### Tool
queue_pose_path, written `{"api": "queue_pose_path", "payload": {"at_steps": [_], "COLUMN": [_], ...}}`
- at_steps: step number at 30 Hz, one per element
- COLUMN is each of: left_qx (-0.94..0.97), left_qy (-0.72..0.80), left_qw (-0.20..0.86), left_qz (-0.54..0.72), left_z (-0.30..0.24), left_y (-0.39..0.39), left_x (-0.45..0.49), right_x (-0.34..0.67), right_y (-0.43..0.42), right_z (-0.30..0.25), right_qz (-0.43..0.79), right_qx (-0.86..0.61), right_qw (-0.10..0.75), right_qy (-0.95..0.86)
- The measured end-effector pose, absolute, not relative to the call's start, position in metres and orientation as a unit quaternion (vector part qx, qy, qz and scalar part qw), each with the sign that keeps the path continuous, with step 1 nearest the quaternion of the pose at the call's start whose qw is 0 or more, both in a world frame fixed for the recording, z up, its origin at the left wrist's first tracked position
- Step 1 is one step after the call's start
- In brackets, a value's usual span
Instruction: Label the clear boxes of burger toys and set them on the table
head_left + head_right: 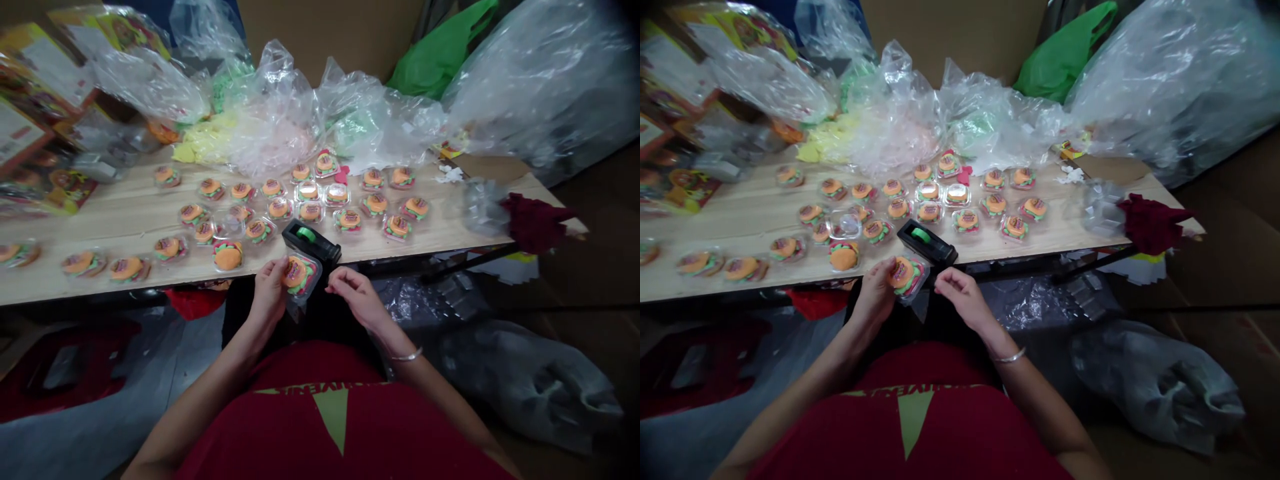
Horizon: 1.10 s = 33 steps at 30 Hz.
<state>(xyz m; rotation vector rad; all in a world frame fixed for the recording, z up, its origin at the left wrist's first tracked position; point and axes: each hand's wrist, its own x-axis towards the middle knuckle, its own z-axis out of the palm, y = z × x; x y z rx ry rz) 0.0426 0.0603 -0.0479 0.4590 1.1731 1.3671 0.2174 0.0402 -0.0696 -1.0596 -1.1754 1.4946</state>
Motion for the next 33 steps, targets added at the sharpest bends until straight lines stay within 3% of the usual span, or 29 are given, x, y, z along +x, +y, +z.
{"api": "queue_pose_path", "payload": {"at_steps": [6, 13, 17, 20, 25, 30, 33], "left_qx": [0.219, 0.233, 0.268, 0.254, 0.196, 0.332, 0.416], "left_qy": [0.505, 0.521, 0.531, 0.527, 0.517, 0.509, 0.562], "left_qw": [0.575, 0.488, 0.431, 0.462, 0.535, 0.590, 0.483], "left_qz": [0.605, 0.660, 0.678, 0.666, 0.638, 0.532, 0.527], "left_z": [-0.044, -0.036, -0.039, -0.042, -0.047, -0.038, -0.036], "left_y": [0.051, 0.038, 0.031, 0.032, 0.036, 0.037, 0.044], "left_x": [0.047, 0.056, 0.064, 0.064, 0.059, 0.052, 0.031], "right_x": [0.196, 0.189, 0.183, 0.177, 0.168, 0.186, 0.236], "right_y": [0.028, 0.021, 0.022, 0.023, 0.021, 0.029, 0.051], "right_z": [-0.059, -0.057, -0.057, -0.063, -0.077, -0.092, -0.097], "right_qz": [0.577, 0.303, 0.472, 0.565, 0.566, 0.599, 0.500], "right_qx": [-0.454, -0.585, -0.522, -0.474, -0.461, -0.448, -0.532], "right_qw": [0.414, 0.455, 0.440, 0.449, 0.466, 0.505, 0.597], "right_qy": [-0.538, -0.599, -0.558, -0.504, -0.500, -0.431, -0.333]}}
